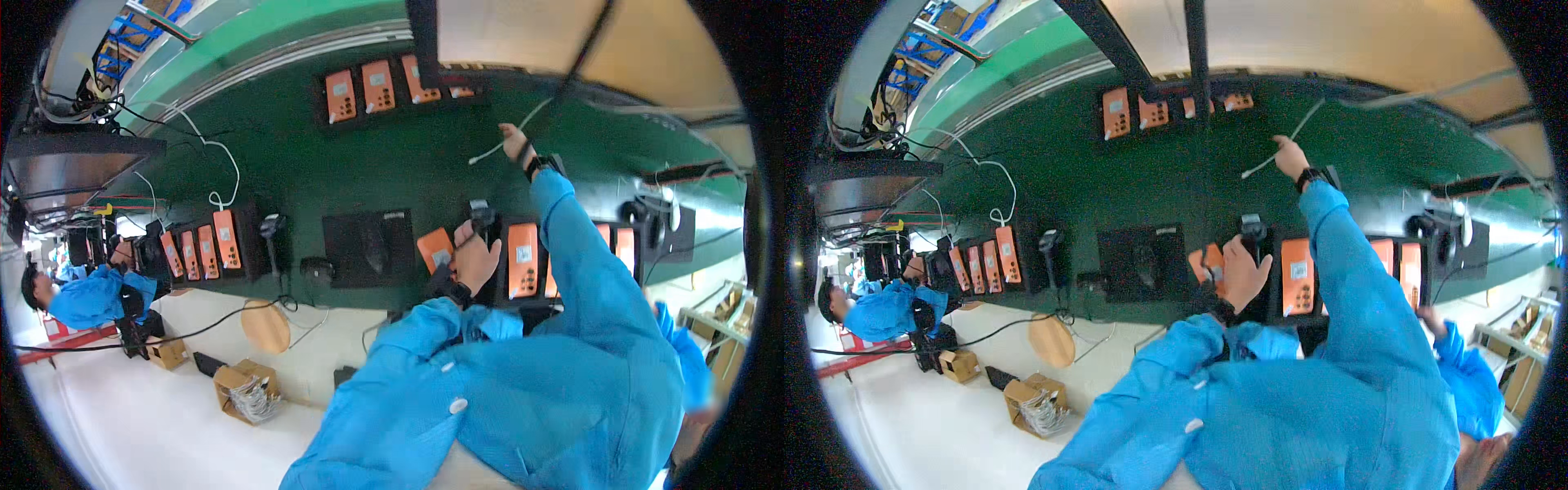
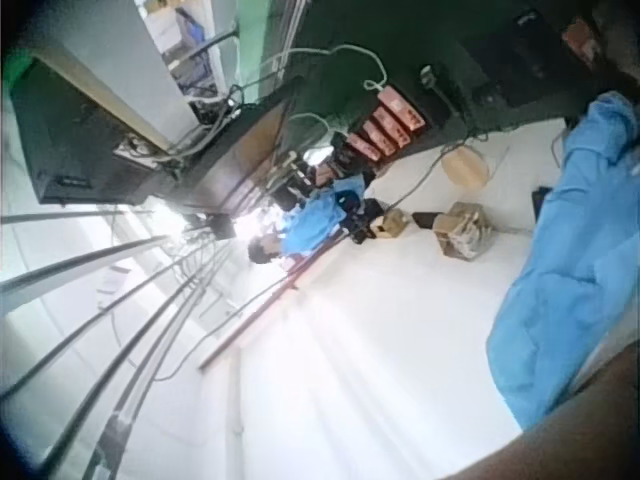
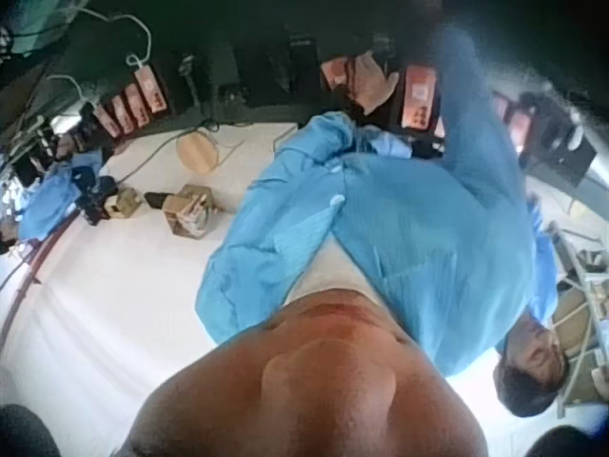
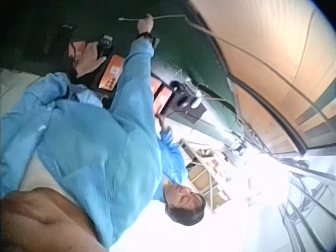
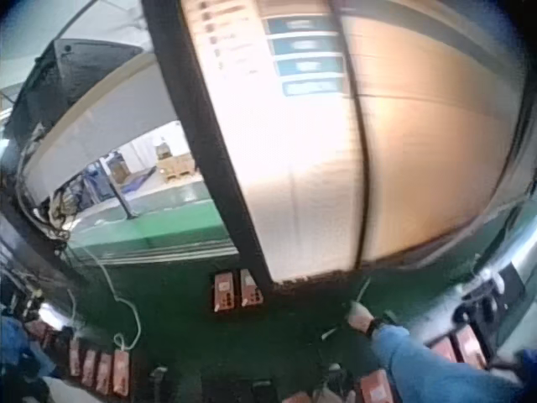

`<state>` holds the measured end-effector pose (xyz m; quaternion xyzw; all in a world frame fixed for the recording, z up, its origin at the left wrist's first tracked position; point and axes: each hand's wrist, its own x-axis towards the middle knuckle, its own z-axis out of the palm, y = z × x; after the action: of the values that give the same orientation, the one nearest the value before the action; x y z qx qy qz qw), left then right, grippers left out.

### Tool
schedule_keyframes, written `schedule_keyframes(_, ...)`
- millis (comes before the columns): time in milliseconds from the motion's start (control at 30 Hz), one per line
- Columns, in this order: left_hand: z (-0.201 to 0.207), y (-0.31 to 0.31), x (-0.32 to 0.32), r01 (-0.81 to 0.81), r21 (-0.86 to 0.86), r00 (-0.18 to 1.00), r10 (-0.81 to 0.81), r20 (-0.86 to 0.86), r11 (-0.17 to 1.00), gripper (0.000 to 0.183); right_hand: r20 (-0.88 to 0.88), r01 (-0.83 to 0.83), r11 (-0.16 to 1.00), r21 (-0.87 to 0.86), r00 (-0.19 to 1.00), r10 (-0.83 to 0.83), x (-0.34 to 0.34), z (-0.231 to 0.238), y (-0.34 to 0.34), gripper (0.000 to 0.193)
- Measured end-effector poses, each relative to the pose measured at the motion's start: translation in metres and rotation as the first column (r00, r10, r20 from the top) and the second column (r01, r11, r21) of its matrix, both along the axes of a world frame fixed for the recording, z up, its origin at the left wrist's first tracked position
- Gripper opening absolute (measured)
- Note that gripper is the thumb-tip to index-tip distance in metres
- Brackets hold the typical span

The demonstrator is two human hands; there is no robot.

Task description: Scanning barcodes and checking functionalities on several mobile phones at a testing station.

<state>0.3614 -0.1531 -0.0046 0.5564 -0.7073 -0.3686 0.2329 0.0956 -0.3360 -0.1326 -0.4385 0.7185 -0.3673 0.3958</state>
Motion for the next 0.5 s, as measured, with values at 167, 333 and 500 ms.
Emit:
schedule_keyframes(167, -0.083, -0.015, 0.001, -0.042, 0.456, 0.987, 0.107, -0.119, 0.889, 0.062, 0.248, 0.425, 0.902, 0.081, 0.868, -0.431, 0.012, 0.038, -0.047, 0.049)
schedule_keyframes(333, -0.090, -0.001, 0.019, -0.123, 0.484, 0.907, 0.297, -0.300, 0.867, 0.046, -0.662, -0.246, 0.937, 0.248, 0.663, 0.349, -0.023, 0.019, -0.085, 0.027)
schedule_keyframes(500, -0.055, -0.005, 0.036, -0.219, 0.636, 0.839, 0.476, -0.265, 0.740, 0.025, 0.662, 0.465, 0.879, 0.107, 0.626, -0.412, -0.013, -0.026, -0.094, 0.018)
